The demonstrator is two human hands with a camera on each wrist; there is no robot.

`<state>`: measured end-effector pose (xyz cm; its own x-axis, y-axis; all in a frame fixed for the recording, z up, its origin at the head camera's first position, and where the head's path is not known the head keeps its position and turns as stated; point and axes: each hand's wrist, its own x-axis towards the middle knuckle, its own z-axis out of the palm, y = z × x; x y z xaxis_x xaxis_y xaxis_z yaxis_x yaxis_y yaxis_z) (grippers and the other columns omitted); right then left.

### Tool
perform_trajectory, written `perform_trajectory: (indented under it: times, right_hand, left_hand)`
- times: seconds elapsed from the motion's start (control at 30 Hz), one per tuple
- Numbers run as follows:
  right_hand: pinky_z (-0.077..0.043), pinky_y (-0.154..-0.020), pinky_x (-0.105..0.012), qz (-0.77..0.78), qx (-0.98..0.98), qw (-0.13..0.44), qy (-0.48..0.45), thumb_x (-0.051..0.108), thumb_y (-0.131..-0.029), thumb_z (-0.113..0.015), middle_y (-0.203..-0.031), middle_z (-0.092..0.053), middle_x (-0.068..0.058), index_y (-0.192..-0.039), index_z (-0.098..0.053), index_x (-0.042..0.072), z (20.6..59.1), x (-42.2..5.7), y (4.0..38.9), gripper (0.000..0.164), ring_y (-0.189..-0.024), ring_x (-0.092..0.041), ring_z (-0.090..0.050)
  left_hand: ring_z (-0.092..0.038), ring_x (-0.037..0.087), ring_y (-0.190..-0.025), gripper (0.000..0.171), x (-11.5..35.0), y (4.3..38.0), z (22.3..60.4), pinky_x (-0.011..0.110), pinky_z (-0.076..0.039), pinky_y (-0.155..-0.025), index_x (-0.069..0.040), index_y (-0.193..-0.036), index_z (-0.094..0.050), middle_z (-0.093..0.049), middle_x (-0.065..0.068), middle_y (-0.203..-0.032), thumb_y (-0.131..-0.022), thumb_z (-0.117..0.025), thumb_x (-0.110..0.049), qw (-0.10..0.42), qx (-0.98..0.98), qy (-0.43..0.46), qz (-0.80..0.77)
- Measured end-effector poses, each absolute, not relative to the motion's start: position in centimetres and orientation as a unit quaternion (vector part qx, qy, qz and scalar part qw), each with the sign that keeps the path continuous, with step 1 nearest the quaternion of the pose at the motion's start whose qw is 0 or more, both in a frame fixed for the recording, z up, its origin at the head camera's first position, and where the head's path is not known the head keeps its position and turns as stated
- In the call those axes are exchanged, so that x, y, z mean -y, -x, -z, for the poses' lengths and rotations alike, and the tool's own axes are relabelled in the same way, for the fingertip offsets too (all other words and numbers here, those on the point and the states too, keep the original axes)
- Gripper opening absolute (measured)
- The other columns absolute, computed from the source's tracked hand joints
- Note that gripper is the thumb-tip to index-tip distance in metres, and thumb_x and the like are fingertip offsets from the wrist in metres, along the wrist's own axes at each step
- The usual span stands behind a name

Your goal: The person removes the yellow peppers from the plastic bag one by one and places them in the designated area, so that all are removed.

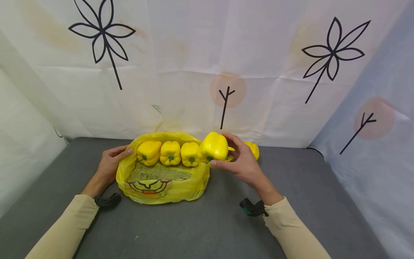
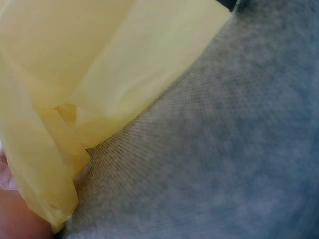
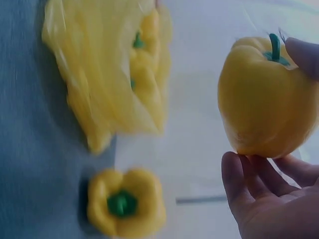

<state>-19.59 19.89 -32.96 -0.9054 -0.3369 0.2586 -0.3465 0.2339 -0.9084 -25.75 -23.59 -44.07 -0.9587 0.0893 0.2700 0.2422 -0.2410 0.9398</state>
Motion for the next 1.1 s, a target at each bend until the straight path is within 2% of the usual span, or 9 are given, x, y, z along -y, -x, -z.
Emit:
perform_trajectory:
  times: [0.1,0.37,0.7,1.1]
  right_hand:
    - [-0.049,-0.101,-0.02,-0.579,0.79,0.016,-0.203,0.003,-0.089,-0.078,-0.151,-0.043,-0.013,-0.157,-0.035,0.005,32.8,-21.4,19.6,0.08,-0.128,-0.024,-0.052]
    - [-0.05,-0.098,-0.017,-0.6,0.78,0.025,-0.178,-0.002,-0.093,-0.072,-0.153,-0.039,-0.016,-0.158,-0.029,0.001,32.2,-24.5,19.8,0.078,-0.125,-0.016,-0.052]
    - [-0.051,-0.093,-0.014,-0.596,0.787,0.042,-0.152,0.002,-0.095,-0.072,-0.153,-0.038,-0.013,-0.159,-0.029,0.003,32.4,-28.2,20.7,0.077,-0.123,-0.009,-0.052]
    - [-0.044,-0.092,-0.01,-0.576,0.811,0.036,-0.092,0.01,-0.098,-0.07,-0.153,-0.036,-0.005,-0.161,-0.025,0.005,33.9,-32.9,21.5,0.078,-0.129,-0.01,-0.041]
  left_hand:
    - [-0.073,0.015,-0.095,0.03,23.5,25.8,44.0,0.029,-0.061,-0.078,0.004,-0.129,-0.068,-0.074,0.001,-0.113,-0.101,-0.064,-0.004,0.05,0.619,0.13,0.773]
    - [-0.072,0.015,-0.096,0.03,23.6,25.8,44.0,0.029,-0.062,-0.079,0.001,-0.129,-0.069,-0.074,0.0,-0.113,-0.1,-0.065,-0.006,0.049,0.625,0.125,0.769]
    - [-0.073,0.015,-0.094,0.033,23.7,25.8,43.7,0.028,-0.062,-0.078,0.008,-0.131,-0.064,-0.074,0.0,-0.112,-0.1,-0.064,-0.005,0.053,0.625,0.127,0.768]
    - [-0.072,0.015,-0.095,0.033,23.6,25.8,44.1,0.029,-0.061,-0.079,0.006,-0.131,-0.065,-0.074,-0.001,-0.112,-0.101,-0.064,-0.005,0.046,0.624,0.121,0.77]
